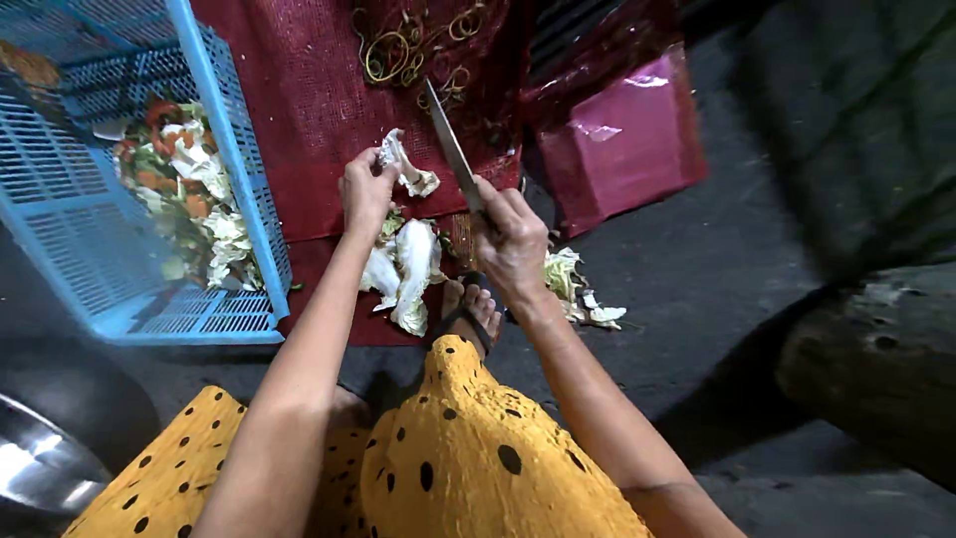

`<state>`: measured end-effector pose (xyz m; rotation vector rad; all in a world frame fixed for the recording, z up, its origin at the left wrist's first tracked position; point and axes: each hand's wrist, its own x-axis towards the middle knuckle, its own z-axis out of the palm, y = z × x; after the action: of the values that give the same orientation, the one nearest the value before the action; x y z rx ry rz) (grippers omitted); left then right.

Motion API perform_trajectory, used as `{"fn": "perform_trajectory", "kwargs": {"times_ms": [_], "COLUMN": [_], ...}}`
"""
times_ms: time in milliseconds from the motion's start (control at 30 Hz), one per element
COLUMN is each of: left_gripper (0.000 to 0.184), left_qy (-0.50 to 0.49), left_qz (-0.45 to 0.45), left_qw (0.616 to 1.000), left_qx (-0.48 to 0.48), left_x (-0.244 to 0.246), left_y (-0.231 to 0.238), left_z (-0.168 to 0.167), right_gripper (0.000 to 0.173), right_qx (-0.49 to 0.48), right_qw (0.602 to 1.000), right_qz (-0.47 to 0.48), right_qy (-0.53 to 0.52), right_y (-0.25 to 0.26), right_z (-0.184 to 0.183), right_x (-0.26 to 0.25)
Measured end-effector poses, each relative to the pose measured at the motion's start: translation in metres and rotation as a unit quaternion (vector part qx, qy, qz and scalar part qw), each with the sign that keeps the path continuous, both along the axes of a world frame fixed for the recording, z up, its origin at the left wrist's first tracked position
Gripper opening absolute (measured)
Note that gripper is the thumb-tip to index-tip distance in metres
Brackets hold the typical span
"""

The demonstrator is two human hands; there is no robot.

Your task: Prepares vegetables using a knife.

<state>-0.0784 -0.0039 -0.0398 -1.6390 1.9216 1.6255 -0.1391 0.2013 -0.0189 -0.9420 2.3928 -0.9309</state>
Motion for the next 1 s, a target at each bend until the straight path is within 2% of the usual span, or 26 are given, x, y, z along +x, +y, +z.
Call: {"fn": "perform_trajectory", "kwargs": {"times_ms": [67,167,200,367,567,833,1000], "left_gripper": [0.035,0.056,0.058,0.046,0.050,0.051,0.051], "left_qy": [-0.048,-0.055,-0.055,-0.064,-0.065,-0.082,-0.095], "left_qz": [-0.042,-0.036,-0.034,-0.032,-0.010,-0.003,-0.010], "left_qw": [0.996,0.994,0.993,0.994,0.997,0.996,0.995], "left_qx": [-0.063,-0.091,-0.096,-0.079,-0.045,-0.030,-0.035], "left_x": [0.001,0.001,0.002,0.001,-0.002,-0.008,-0.011], "left_y": [-0.004,-0.005,-0.005,-0.009,-0.012,-0.012,-0.013], "left_z": [-0.003,-0.005,-0.006,-0.004,-0.004,0.000,-0.001], "right_gripper": [0.046,0.048,0.048,0.048,0.049,0.049,0.048], "right_qx": [0.012,0.022,0.022,0.020,0.062,0.082,0.102], "right_qw": [1.000,0.997,0.997,0.991,0.978,0.976,0.977], "right_qz": [0.018,0.044,0.050,0.088,0.089,0.094,0.101], "right_qy": [0.022,0.055,0.062,0.096,0.176,0.181,0.157], "right_y": [-0.003,-0.010,-0.014,-0.034,-0.040,-0.043,-0.066], "right_z": [-0.005,-0.012,-0.015,-0.033,-0.056,-0.053,-0.051], "right_x": [0.001,0.002,0.004,0.015,0.024,0.028,0.024]}}
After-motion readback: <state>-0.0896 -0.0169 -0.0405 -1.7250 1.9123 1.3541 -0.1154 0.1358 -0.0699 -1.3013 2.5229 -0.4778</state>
